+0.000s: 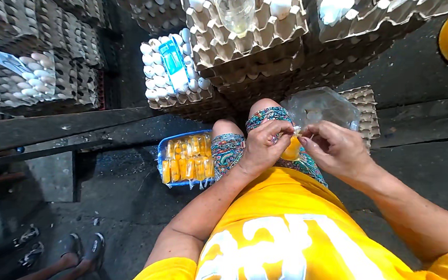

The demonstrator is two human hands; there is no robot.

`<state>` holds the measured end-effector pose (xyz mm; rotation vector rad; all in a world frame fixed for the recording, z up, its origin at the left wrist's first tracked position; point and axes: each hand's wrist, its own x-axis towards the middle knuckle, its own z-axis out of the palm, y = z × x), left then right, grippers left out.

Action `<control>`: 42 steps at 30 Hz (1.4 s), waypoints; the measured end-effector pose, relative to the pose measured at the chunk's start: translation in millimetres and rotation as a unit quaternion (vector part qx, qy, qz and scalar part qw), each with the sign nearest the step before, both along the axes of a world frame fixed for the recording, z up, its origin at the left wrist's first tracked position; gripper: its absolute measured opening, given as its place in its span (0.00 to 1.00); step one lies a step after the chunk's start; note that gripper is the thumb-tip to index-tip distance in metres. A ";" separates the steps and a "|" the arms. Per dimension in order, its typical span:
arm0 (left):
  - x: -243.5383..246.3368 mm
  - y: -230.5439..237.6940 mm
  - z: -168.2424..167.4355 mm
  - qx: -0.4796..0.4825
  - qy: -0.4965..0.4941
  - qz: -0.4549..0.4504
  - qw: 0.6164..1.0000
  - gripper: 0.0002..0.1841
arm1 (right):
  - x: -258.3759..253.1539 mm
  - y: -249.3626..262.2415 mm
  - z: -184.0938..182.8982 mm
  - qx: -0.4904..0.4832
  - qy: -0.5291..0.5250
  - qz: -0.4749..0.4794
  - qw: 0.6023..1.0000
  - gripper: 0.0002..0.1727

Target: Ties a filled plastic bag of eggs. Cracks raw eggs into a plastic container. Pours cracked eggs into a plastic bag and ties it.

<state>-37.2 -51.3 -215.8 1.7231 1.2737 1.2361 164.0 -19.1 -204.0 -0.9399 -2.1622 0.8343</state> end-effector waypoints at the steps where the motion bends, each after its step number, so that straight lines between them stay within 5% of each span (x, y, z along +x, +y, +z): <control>1: -0.8 0.4 -0.1 0.006 0.003 -0.004 1.000 0.06 | 5.0 5.4 5.0 -0.020 -0.014 0.015 1.000 0.14; 4: -3.3 0.0 -0.9 0.028 0.024 -0.019 0.999 0.06 | 12.8 25.6 19.1 -0.018 -0.102 0.080 0.991 0.21; 9: -8.5 0.3 0.1 0.034 0.054 -0.059 0.996 0.07 | 1.3 50.4 31.4 0.084 -0.234 0.200 0.948 0.12; 14: -12.9 2.0 0.0 0.032 0.040 -0.086 0.995 0.07 | -8.4 66.4 41.6 0.086 -0.288 0.272 0.914 0.16; 18: -19.2 6.0 -2.5 0.034 0.017 -0.096 0.995 0.07 | -8.6 82.4 38.2 0.024 -0.236 0.314 0.919 0.09; 23: -25.0 9.8 -7.4 0.033 -0.021 -0.117 0.992 0.06 | -6.0 97.7 8.5 -0.107 -0.084 0.358 0.924 0.14; 28: -27.4 14.8 -11.8 0.049 -0.025 -0.124 0.991 0.04 | -10.2 88.0 -3.7 -0.325 -0.016 0.274 0.905 0.17; 33: -21.6 15.2 -5.8 0.029 0.008 -0.102 0.994 0.08 | -12.8 84.4 -12.5 -0.389 0.042 0.239 0.889 0.17; 37: -12.9 15.7 -8.5 0.027 0.001 -0.068 0.997 0.07 | -12.6 85.8 -3.8 -0.316 0.012 0.246 0.916 0.17; 42: -9.2 15.3 -5.9 0.022 -0.001 -0.045 0.999 0.04 | -4.4 83.2 6.2 0.011 -0.084 0.241 0.967 0.21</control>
